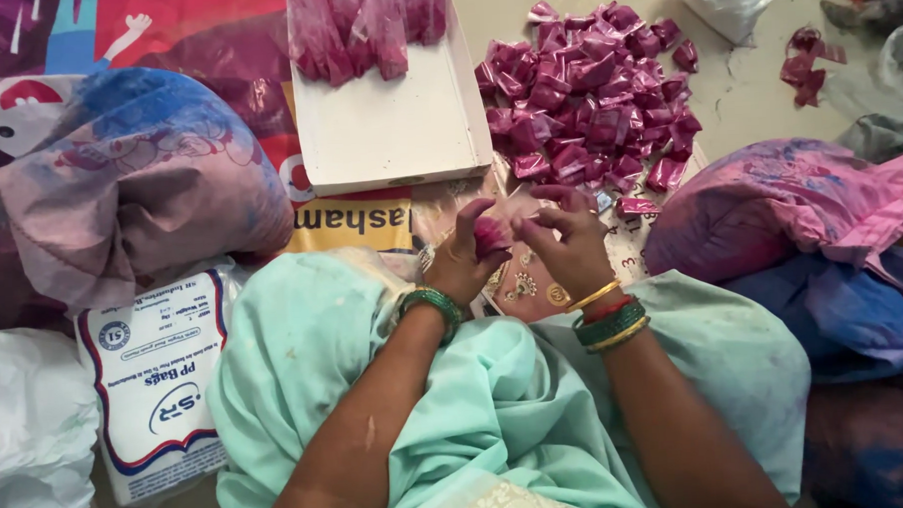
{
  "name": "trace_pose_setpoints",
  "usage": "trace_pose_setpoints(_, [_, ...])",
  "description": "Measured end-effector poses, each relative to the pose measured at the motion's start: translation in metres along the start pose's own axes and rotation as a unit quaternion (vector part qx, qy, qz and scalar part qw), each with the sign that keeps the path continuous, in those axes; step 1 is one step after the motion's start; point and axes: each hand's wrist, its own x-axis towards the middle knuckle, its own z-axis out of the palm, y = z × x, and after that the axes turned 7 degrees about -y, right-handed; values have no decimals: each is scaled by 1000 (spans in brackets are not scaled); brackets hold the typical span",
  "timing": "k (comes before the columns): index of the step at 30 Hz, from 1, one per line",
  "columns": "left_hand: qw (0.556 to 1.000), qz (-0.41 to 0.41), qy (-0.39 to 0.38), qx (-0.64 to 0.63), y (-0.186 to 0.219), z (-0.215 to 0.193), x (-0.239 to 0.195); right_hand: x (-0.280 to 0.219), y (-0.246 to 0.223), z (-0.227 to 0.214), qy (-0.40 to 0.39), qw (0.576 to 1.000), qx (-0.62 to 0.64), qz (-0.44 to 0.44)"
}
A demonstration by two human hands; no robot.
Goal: The person manually places individually wrapped pink candies into small plastic bags.
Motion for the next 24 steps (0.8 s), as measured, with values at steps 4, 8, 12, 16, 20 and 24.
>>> trace_pose_setpoints(4, [997, -54, 1, 63, 3, -1, 0, 7, -1, -11, -57, 990, 125, 22])
trace_pose_setpoints(8, [998, -20, -1, 62, 2, -1, 1, 9, 8, -16, -88, 941, 311, 99])
trace_pose_setpoints(12, [999, -1, -10, 45, 3, -2, 2, 8, 13, -19, -103, 928, 349, 85])
trace_pose_setpoints(16, [999, -11, -28, 41, 13, -6, 2, 8, 26, -22, -128, 953, 263, 80])
trace_pose_setpoints(20, [999, 18, -25, -8, 21, -7, 3, 9, 33, -22, -141, 927, 329, 110])
trace_pose_setpoints(24, [997, -5, -18, -78, 28, -9, 4, 10, 28, -27, -173, 928, 328, 42])
